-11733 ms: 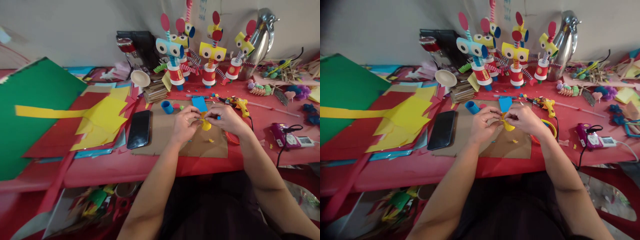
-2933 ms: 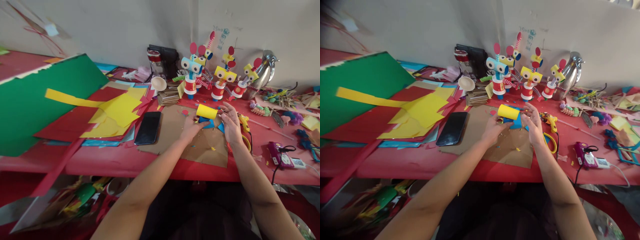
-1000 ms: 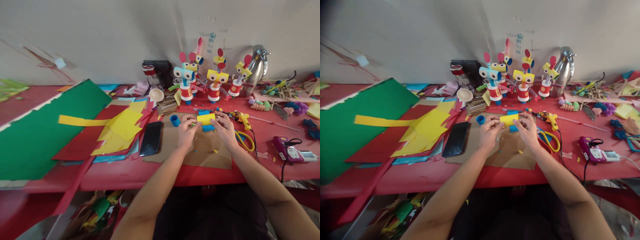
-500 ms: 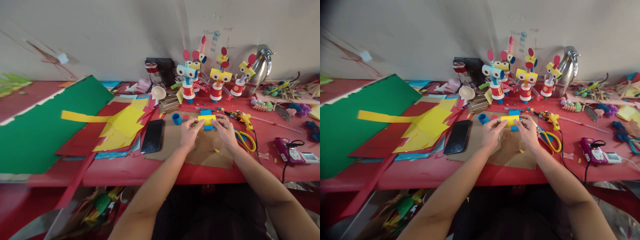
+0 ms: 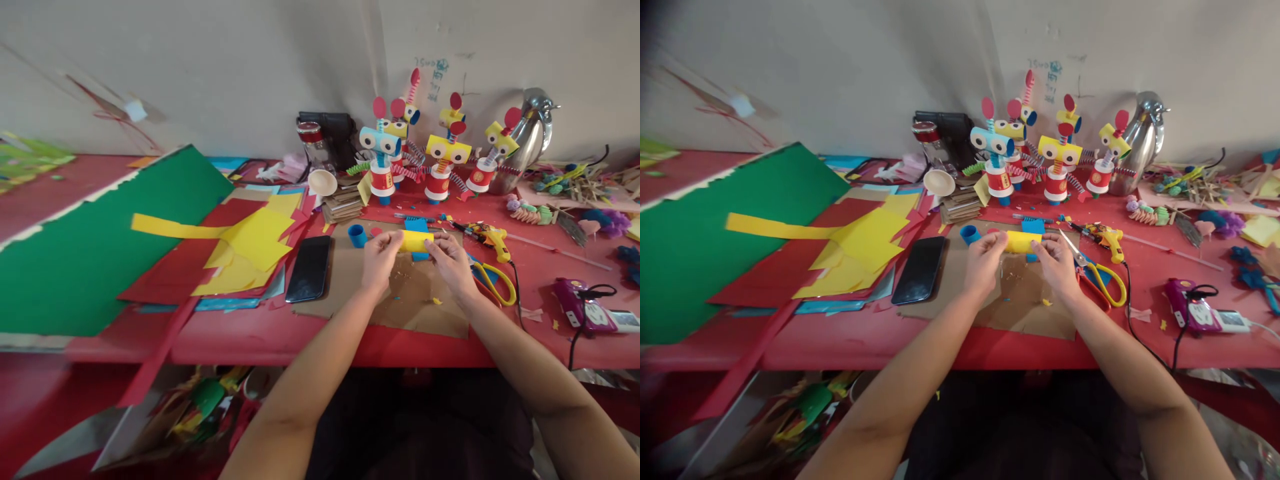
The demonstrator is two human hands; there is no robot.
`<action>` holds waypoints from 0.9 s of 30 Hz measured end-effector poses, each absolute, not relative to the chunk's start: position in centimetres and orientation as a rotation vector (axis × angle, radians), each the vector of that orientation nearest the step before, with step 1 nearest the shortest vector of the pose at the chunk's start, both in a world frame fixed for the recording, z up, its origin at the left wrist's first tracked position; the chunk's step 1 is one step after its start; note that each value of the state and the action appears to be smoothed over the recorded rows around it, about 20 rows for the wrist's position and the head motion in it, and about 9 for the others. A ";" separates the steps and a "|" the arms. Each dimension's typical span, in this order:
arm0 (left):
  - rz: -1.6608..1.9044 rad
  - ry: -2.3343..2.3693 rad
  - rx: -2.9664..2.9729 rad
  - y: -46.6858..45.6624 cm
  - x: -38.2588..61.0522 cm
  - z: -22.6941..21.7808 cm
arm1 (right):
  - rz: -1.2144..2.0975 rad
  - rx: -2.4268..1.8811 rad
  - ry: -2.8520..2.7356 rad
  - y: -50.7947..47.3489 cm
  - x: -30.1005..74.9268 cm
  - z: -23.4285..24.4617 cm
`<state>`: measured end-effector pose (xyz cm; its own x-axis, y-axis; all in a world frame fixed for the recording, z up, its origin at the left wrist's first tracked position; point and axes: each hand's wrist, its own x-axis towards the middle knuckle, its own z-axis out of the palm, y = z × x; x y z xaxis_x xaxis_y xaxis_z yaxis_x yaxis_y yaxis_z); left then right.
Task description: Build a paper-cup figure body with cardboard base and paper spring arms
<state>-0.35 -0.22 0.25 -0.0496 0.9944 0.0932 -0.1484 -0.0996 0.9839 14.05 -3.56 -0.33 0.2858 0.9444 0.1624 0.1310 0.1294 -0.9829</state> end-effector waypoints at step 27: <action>1.506 1.146 0.971 1.8 -1.7 -0.5 | 0.088 -1.375 -1.603 -2.3 17.7 0.0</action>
<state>-1.73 1.84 -0.47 -0.2098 0.9771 0.0365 -0.2252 -0.0846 0.9706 17.67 -2.25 -0.04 0.1249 0.7838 0.6084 0.7129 0.3556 -0.6045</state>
